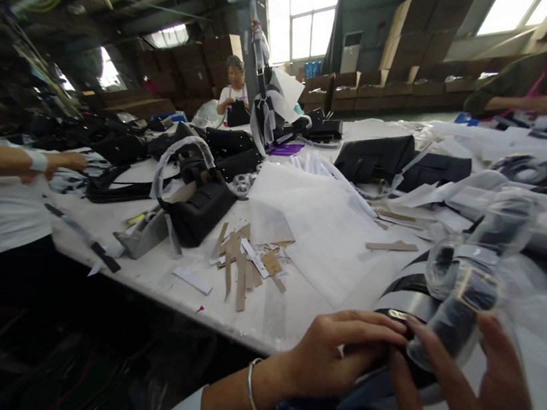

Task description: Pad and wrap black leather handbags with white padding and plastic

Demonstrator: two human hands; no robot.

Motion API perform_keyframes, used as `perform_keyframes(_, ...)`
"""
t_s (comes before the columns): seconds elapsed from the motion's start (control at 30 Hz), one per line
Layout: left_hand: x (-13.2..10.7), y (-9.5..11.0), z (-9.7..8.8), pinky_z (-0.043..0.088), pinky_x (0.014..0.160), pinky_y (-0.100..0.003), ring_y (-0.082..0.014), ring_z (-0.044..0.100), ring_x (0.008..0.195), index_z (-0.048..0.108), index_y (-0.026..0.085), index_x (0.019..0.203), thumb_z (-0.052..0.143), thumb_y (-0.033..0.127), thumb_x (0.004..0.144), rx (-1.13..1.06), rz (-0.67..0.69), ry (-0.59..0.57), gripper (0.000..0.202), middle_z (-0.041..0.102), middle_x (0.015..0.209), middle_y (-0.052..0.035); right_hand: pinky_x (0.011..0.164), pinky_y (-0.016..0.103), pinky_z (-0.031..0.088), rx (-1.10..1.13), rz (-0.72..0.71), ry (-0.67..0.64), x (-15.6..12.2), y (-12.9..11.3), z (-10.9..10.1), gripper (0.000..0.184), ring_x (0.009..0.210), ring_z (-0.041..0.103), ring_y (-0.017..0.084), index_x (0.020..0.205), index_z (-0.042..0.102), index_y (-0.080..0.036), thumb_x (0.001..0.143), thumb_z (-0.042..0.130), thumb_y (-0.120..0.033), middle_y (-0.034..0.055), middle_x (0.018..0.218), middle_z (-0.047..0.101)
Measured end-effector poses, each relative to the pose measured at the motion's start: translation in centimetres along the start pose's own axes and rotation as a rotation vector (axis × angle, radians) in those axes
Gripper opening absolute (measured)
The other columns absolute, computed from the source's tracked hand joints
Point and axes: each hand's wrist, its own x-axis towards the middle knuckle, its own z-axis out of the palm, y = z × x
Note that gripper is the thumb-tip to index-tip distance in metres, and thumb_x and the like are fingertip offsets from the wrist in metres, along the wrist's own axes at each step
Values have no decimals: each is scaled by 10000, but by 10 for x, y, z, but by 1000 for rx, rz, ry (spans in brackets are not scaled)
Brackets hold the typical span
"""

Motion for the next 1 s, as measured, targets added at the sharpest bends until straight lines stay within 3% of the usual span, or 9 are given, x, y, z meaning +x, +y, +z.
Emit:
perform_keyframes(0.07,-9,-11,-28,526,1022,-342,-195,650,1140,683,211,1173,545,210,958,168,-56,31,255,695,1220,-82,1148,595,374,-32,65,-19,0,0,2,760,1386,375,480,1464,431,-435,809,718,-173,18,1634,222)
perform_keyframes(0.17,-25,-34,-91,494,1046,-372,-204,619,1167,687,264,1147,541,242,953,724,-302,236,244,694,1197,-41,1137,593,395,-36,73,16,-4,5,-2,684,1346,432,482,1360,553,-449,773,752,-160,2,1593,318)
perform_keyframes(0.27,-40,-56,-152,427,1074,-523,-291,581,1182,712,230,1090,569,173,895,893,-438,319,249,616,1292,-91,1142,593,387,-30,34,40,-7,11,-6,507,1326,466,472,1210,672,-367,758,764,-155,23,1549,402)
perform_keyframes(0.37,-45,-70,-186,399,1083,-512,-301,558,1171,750,230,946,684,131,780,927,-480,271,205,620,1268,-79,1152,593,363,-5,-10,25,-7,15,-8,334,1340,464,445,1093,703,-296,784,747,-179,44,1505,470)
perform_keyframes(0.47,-39,-75,-196,406,1066,-469,-285,558,1137,746,235,748,729,131,725,899,-467,228,108,670,1162,-55,1163,582,343,26,-51,-5,-3,18,-10,261,1355,461,406,1069,696,-273,821,711,-195,56,1436,546)
perform_keyframes(0.57,-22,-67,-201,403,1053,-447,-272,570,1102,732,227,733,728,200,747,849,-424,269,30,698,1074,-51,1174,611,291,31,-120,-23,1,21,-15,216,1348,481,374,1057,692,-249,845,677,-211,68,1351,621)
perform_keyframes(0.77,37,-18,-204,500,787,-314,-203,641,821,667,161,902,608,477,858,660,-315,414,325,704,878,-67,1209,617,191,17,-282,-28,7,30,-25,206,1163,651,289,1038,691,-256,844,662,-194,29,1192,724)
perform_keyframes(0.87,70,6,-197,493,763,-285,-183,639,803,648,160,941,608,514,845,595,-256,422,369,709,899,-66,1218,586,202,52,-331,-37,12,34,-29,256,1118,677,269,1096,676,-248,850,657,-177,18,1159,739)
perform_keyframes(1.0,103,16,-190,474,720,-285,-177,609,717,669,151,763,754,473,709,566,-245,350,337,687,745,-55,1229,514,214,79,-329,-67,22,34,-33,295,1074,695,229,1167,653,-237,877,644,-179,5,1112,754)
